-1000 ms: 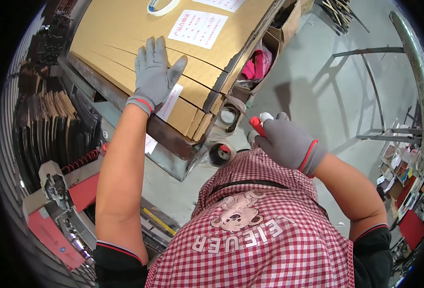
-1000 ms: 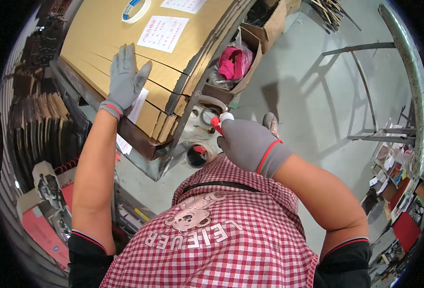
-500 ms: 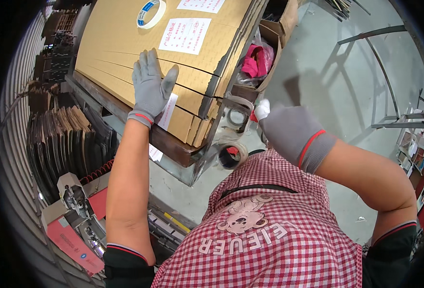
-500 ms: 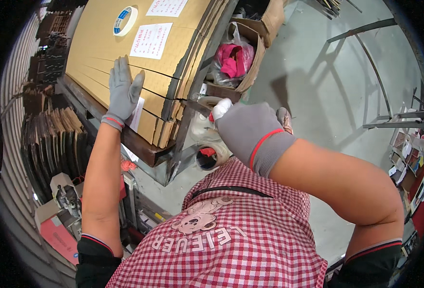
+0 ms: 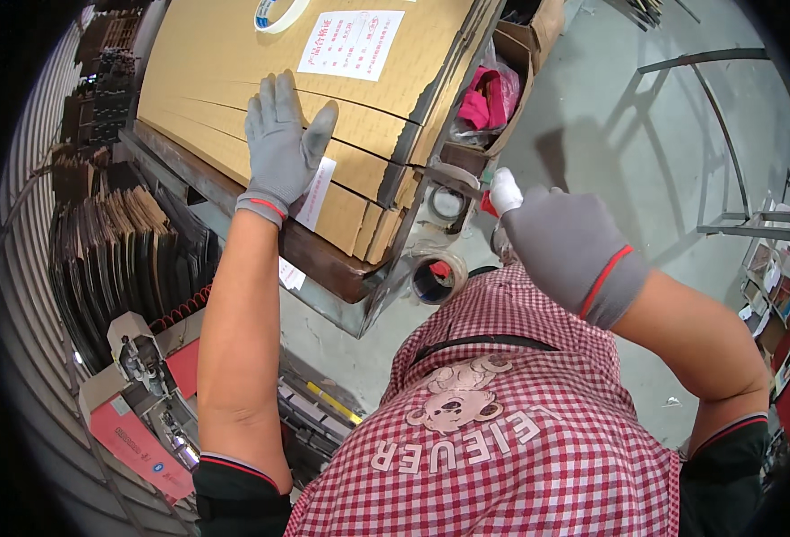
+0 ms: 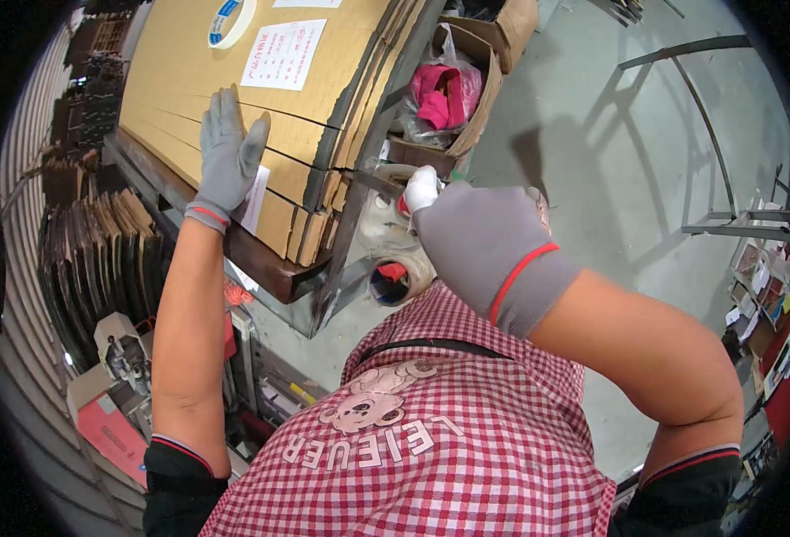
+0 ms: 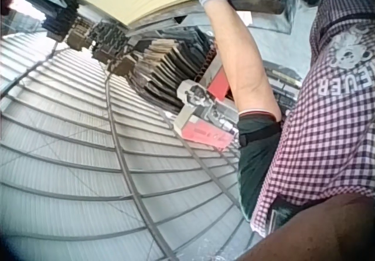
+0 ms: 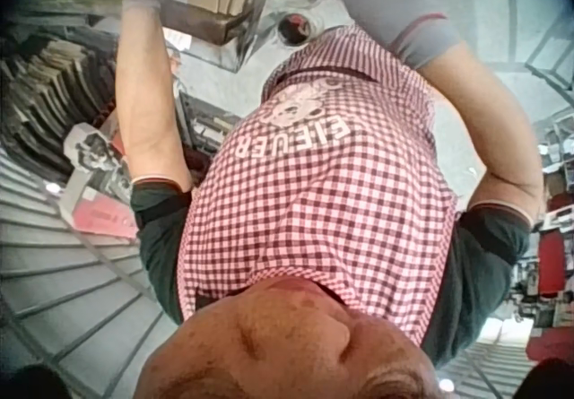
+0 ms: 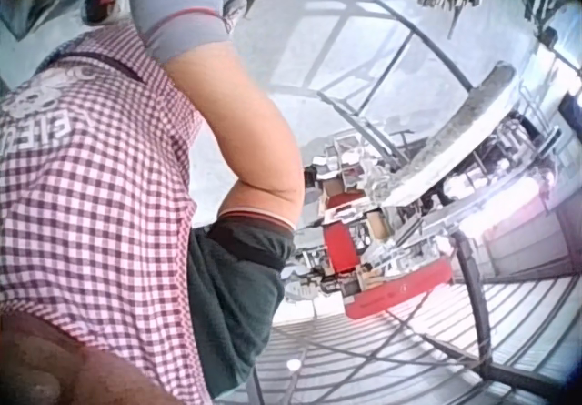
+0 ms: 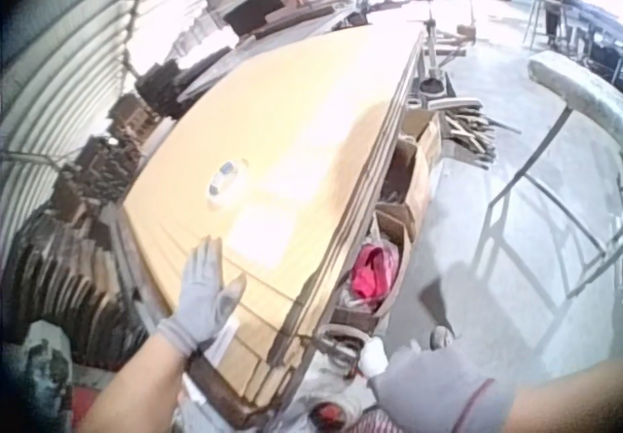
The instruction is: The recorder prepares and packs large cardboard sheets or boards by applying labels and taping them together in a factory or warehouse setting.
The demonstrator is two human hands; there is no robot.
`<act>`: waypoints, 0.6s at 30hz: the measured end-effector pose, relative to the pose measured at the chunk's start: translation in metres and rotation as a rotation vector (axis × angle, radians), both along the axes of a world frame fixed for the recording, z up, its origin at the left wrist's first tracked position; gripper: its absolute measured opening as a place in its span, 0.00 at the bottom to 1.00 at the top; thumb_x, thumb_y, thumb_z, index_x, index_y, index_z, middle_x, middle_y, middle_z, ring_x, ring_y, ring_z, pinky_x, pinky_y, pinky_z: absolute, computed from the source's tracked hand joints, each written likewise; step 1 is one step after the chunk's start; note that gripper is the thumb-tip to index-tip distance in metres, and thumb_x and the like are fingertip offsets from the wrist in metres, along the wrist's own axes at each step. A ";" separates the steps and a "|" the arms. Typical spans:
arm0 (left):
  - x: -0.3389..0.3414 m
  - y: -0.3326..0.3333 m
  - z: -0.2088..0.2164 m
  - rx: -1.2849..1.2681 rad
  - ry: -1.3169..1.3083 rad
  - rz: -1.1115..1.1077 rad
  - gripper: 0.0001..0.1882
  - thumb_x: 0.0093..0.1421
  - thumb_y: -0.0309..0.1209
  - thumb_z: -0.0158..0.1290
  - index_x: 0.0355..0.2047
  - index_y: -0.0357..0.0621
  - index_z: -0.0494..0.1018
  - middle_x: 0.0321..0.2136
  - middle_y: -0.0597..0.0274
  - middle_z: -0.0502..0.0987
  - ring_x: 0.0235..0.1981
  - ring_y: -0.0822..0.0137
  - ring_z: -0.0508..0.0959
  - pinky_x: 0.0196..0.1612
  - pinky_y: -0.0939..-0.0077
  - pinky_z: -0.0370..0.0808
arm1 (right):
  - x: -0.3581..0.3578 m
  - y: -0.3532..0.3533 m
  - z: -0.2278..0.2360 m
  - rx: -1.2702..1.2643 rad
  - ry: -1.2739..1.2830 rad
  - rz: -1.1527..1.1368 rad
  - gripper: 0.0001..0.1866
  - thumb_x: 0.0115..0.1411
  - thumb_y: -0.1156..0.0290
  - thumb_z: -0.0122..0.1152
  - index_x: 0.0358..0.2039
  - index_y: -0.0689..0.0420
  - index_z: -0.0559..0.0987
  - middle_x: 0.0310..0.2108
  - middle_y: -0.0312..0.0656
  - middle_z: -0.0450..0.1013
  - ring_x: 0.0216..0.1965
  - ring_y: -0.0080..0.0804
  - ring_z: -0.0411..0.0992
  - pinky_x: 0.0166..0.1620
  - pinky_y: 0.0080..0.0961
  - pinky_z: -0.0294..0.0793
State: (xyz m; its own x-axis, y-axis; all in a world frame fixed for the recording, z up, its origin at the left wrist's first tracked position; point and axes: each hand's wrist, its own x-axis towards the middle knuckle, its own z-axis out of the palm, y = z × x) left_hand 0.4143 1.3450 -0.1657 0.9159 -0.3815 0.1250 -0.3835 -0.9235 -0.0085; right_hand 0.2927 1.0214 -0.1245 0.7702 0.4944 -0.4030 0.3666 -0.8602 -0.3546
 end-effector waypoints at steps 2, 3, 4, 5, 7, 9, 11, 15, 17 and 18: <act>0.000 0.000 0.001 0.007 0.007 0.000 0.47 0.60 0.63 0.38 0.64 0.35 0.45 0.62 0.33 0.49 0.62 0.31 0.48 0.64 0.47 0.43 | 0.002 -0.004 -0.003 0.138 0.067 -0.068 0.12 0.54 0.76 0.52 0.39 0.65 0.71 0.26 0.50 0.75 0.30 0.47 0.76 0.30 0.41 0.74; 0.001 0.000 0.000 0.007 0.011 0.000 0.47 0.60 0.63 0.38 0.64 0.35 0.45 0.62 0.33 0.49 0.62 0.31 0.48 0.64 0.47 0.43 | 0.002 -0.006 -0.007 0.138 0.071 -0.068 0.12 0.54 0.76 0.52 0.39 0.65 0.71 0.26 0.50 0.75 0.30 0.47 0.76 0.30 0.41 0.74; 0.004 0.000 0.000 0.006 0.008 -0.014 0.48 0.59 0.64 0.37 0.64 0.36 0.45 0.63 0.33 0.49 0.63 0.31 0.49 0.64 0.48 0.43 | 0.002 -0.007 -0.013 0.174 0.128 -0.059 0.13 0.54 0.73 0.53 0.39 0.65 0.70 0.25 0.51 0.74 0.30 0.49 0.75 0.31 0.42 0.73; 0.006 0.001 0.000 0.006 0.005 -0.029 0.48 0.58 0.65 0.37 0.64 0.36 0.45 0.63 0.33 0.48 0.63 0.32 0.49 0.64 0.48 0.43 | 0.004 -0.008 -0.017 0.211 0.185 -0.052 0.15 0.55 0.70 0.54 0.40 0.66 0.69 0.24 0.52 0.73 0.30 0.51 0.73 0.32 0.43 0.71; 0.008 0.004 -0.001 0.025 0.025 -0.013 0.50 0.57 0.66 0.38 0.65 0.36 0.44 0.63 0.33 0.48 0.63 0.33 0.48 0.64 0.49 0.43 | 0.011 -0.008 -0.012 0.300 0.258 -0.084 0.14 0.55 0.70 0.54 0.38 0.66 0.69 0.25 0.53 0.73 0.31 0.52 0.73 0.33 0.43 0.71; 0.009 0.006 0.001 0.044 0.040 -0.003 0.51 0.56 0.67 0.38 0.65 0.36 0.44 0.63 0.33 0.47 0.63 0.34 0.48 0.65 0.49 0.42 | 0.016 -0.010 -0.012 0.390 0.325 -0.121 0.13 0.55 0.69 0.54 0.36 0.67 0.70 0.25 0.54 0.73 0.31 0.54 0.73 0.34 0.44 0.71; 0.009 0.004 0.005 -0.006 0.057 -0.031 0.53 0.55 0.68 0.39 0.65 0.37 0.43 0.63 0.32 0.46 0.64 0.35 0.46 0.65 0.50 0.40 | 0.018 -0.013 -0.015 0.524 0.428 -0.138 0.12 0.55 0.69 0.54 0.33 0.66 0.73 0.26 0.55 0.73 0.30 0.55 0.73 0.36 0.44 0.71; 0.006 0.005 0.010 0.000 0.078 -0.019 0.54 0.54 0.68 0.40 0.65 0.37 0.42 0.63 0.32 0.45 0.66 0.37 0.43 0.66 0.51 0.38 | 0.006 -0.006 -0.011 0.266 0.199 -0.104 0.09 0.55 0.69 0.53 0.31 0.61 0.75 0.23 0.52 0.73 0.28 0.54 0.73 0.34 0.43 0.72; 0.003 0.003 0.010 -0.018 0.110 -0.047 0.55 0.54 0.68 0.42 0.65 0.35 0.41 0.63 0.31 0.45 0.66 0.39 0.41 0.66 0.52 0.37 | -0.004 -0.005 -0.012 0.191 0.098 -0.072 0.08 0.56 0.69 0.53 0.30 0.61 0.75 0.21 0.51 0.73 0.26 0.54 0.73 0.31 0.42 0.72; 0.001 0.002 0.012 -0.015 0.099 -0.050 0.55 0.54 0.68 0.42 0.65 0.35 0.41 0.63 0.31 0.45 0.66 0.39 0.41 0.66 0.52 0.37 | -0.004 -0.007 -0.009 0.194 0.086 -0.074 0.08 0.56 0.69 0.53 0.30 0.61 0.75 0.21 0.51 0.73 0.26 0.54 0.73 0.31 0.42 0.72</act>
State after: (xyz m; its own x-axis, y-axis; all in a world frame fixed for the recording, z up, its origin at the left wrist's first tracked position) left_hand 0.4149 1.3468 -0.1539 0.9038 -0.4260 0.0408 -0.4276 -0.9028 0.0452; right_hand 0.2887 1.0144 -0.1340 0.7740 0.5125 -0.3718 0.2659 -0.7960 -0.5437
